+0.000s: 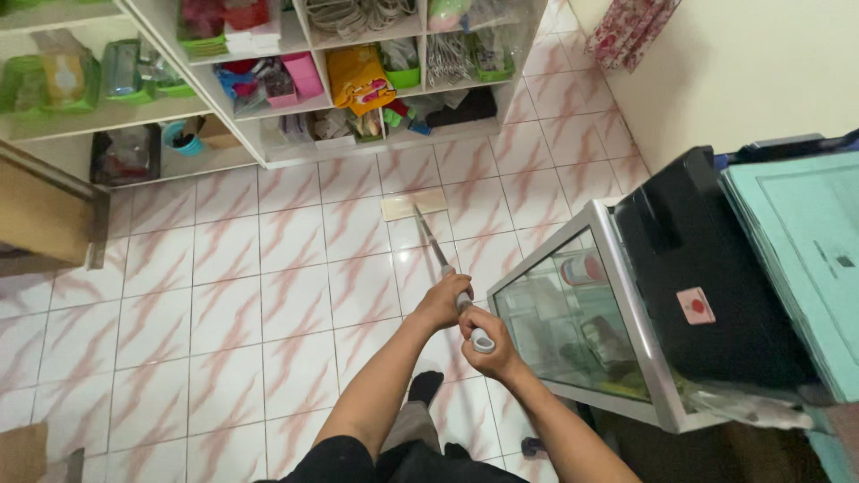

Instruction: The person cleans the tiled floor by moving a flat mop back and forth across different sections of the room, navigating around furniture and shelves.

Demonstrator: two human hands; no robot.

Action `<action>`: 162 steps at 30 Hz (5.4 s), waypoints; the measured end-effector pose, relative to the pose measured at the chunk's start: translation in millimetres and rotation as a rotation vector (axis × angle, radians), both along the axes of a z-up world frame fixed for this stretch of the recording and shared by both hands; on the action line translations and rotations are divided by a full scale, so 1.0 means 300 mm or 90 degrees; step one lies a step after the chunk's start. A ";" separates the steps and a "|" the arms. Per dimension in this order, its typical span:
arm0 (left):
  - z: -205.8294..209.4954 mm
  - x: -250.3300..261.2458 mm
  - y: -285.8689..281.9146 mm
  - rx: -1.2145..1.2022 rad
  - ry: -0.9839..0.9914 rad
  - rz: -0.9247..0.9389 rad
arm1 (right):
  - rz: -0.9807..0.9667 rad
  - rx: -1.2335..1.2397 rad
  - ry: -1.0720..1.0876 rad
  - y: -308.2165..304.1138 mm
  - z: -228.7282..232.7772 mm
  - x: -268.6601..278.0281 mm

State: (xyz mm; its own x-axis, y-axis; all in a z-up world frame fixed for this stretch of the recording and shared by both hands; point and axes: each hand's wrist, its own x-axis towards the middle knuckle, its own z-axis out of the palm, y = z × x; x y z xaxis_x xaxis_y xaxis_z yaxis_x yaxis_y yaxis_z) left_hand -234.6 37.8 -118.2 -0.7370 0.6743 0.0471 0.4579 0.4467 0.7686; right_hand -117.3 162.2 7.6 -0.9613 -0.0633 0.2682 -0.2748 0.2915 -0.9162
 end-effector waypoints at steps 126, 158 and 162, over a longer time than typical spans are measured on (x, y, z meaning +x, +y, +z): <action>0.022 2.148 -0.390 -0.194 -0.035 0.017 | 0.005 0.053 -0.206 -0.351 0.223 2.258; -0.023 1.894 -0.548 0.155 0.115 0.224 | -0.014 -0.095 -0.262 -0.494 -0.032 1.823; 0.070 2.037 -0.552 0.074 0.111 0.262 | -0.003 0.013 -0.238 -0.532 0.020 1.961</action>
State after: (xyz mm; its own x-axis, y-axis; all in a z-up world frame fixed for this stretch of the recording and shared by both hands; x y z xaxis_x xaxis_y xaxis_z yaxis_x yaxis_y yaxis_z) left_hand 376.4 -127.7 -97.1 -0.9166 0.3103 0.2521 0.3875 0.5345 0.7511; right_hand 471.0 2.7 13.5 -0.9929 -0.0609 -0.1021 0.0782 0.3115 -0.9470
